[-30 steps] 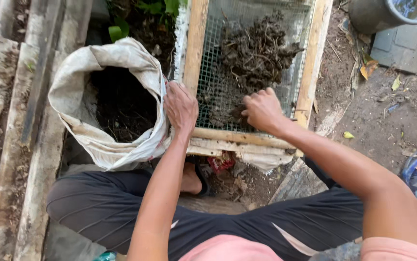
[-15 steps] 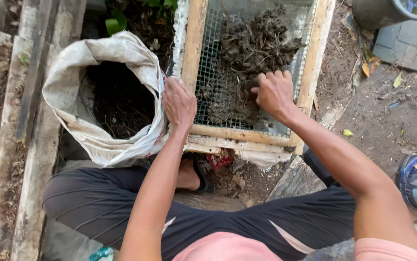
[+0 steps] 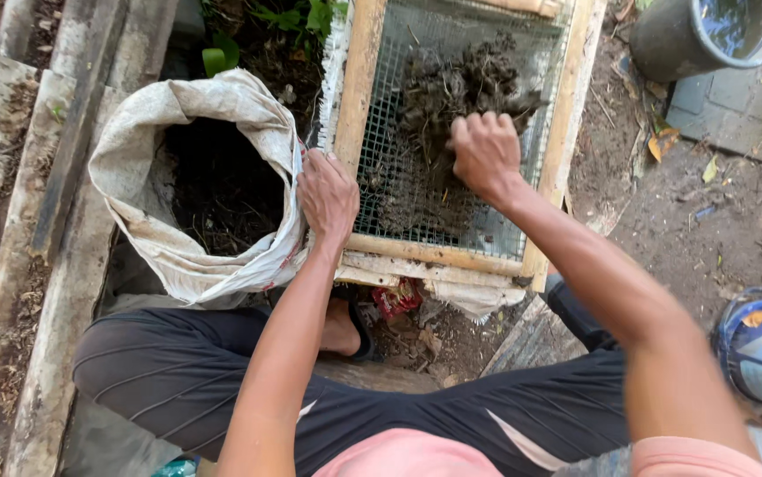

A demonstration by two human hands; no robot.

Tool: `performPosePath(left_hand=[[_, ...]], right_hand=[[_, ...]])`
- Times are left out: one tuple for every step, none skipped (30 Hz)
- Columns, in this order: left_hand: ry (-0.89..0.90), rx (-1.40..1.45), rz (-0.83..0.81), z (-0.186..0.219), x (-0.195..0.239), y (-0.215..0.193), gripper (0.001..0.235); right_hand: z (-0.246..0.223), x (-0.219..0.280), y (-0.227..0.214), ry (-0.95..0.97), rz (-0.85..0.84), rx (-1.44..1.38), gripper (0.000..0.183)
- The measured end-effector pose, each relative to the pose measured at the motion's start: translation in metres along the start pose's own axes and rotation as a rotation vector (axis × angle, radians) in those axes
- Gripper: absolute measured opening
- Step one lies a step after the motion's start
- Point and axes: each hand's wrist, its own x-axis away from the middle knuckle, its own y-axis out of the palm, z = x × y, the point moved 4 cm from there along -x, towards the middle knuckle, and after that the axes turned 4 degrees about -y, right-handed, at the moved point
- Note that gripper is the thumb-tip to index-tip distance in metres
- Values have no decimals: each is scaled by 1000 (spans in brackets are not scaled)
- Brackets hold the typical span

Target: The person sits on the ground and uses a small trowel and their hands to sift dried organic plant matter and compost through a mesh screen into a white bag.

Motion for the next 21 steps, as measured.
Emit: performPosePath(left_hand=[[6, 5, -2, 0, 1, 1, 33], [-1, -2, -5, -1, 1, 1, 34], [-17, -10, -1, -3, 2, 0, 35], [-18, -6, 3, 0, -1, 2, 35], [-14, -15, 4, -2, -2, 3, 34], [-9, -24, 5, -4, -3, 4, 34], [-19, -27, 8, -6, -2, 4, 34], [-16, -23, 10, -6, -1, 4, 34], [0, -17, 16, -2, -5, 5, 35], [2, -17, 23, -2, -3, 3, 35], [1, -18, 22, 0, -2, 1, 35], [-1, -20, 20, 1, -1, -1, 35], [5, -20, 30, 2, 0, -2, 35], [8, -26, 31, 2, 0, -3, 35], [6, -32, 29, 2, 1, -3, 35], [7, -32, 36, 3, 1, -5, 35], [15, -32, 40, 4, 1, -6, 35], [24, -31, 44, 4, 1, -6, 35], [0, -30, 36, 2, 0, -5, 35], [8, -46, 47, 1, -2, -4, 34], [22, -64, 54, 1, -1, -3, 33]], right_hand=[[-10, 13, -10, 5, -1, 7, 20], [-24, 26, -18, -64, -19, -36, 20], [-37, 36, -27, -142, -34, -83, 20], [-29, 32, -46, -147, -32, -79, 20], [-21, 28, -59, -65, -155, -122, 24], [-14, 24, -71, 17, -278, -162, 29], [-3, 12, -68, 8, -279, -168, 29], [14, -1, -67, 107, -241, -40, 32], [33, -14, -68, 214, -192, 92, 36], [46, -31, -54, 214, -184, 92, 36], [63, -48, -41, 261, -157, 114, 34], [80, -65, -30, 308, -131, 134, 31], [86, -71, -11, 311, -119, 135, 31], [92, -78, 6, 312, -72, 139, 35], [98, -86, 24, 310, -29, 142, 40], [85, -82, 17, 309, -22, 142, 40], [65, -81, 12, 175, -33, 109, 38], [45, -79, 9, 41, -43, 78, 35], [37, -69, -6, 23, -59, 72, 35], [28, -58, -18, -15, -129, 1, 34], [19, -44, -31, -43, -200, -70, 34]])
